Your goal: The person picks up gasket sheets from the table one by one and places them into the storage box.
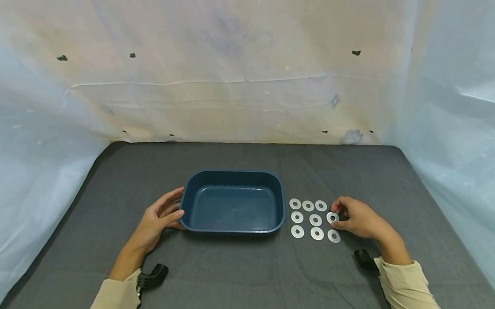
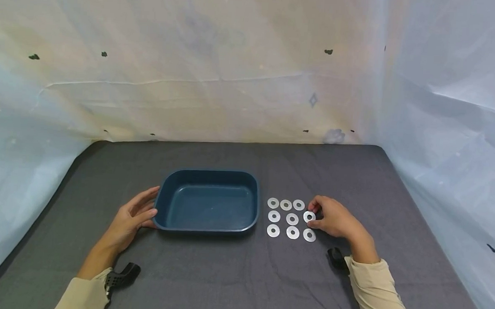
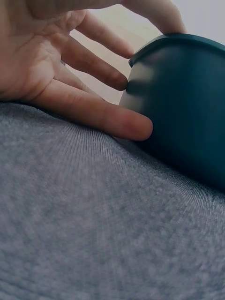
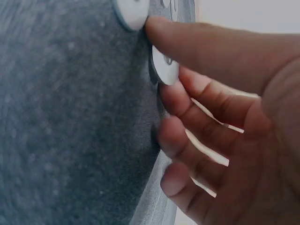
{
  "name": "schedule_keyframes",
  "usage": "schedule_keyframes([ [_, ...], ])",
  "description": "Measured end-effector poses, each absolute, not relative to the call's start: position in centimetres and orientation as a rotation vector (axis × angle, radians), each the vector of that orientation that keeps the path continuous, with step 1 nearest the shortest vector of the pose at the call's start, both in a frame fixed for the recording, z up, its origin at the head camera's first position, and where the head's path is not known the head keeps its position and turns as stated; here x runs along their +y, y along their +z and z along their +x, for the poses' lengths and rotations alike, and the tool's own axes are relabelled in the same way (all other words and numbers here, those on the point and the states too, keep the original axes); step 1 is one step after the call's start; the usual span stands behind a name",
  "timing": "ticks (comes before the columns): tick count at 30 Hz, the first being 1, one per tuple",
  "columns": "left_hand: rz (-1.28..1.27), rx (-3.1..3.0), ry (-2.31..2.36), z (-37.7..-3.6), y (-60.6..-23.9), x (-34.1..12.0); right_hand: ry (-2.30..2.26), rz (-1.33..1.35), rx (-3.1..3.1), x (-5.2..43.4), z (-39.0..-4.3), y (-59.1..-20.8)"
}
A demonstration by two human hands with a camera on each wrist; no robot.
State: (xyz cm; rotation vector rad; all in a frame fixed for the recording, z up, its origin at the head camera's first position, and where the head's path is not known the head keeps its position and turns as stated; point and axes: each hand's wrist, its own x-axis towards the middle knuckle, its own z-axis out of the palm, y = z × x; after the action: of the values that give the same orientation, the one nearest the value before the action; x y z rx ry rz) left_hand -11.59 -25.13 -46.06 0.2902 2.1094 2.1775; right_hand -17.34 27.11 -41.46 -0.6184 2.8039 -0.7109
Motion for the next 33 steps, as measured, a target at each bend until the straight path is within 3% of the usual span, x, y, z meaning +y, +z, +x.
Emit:
schedule_keyframes([
  [33, 0.275, 2.134, 2.163, -11.6, -46.2, -25.1, -0.806, -0.669, 2.706, 29.3, -17.4, -41.4],
])
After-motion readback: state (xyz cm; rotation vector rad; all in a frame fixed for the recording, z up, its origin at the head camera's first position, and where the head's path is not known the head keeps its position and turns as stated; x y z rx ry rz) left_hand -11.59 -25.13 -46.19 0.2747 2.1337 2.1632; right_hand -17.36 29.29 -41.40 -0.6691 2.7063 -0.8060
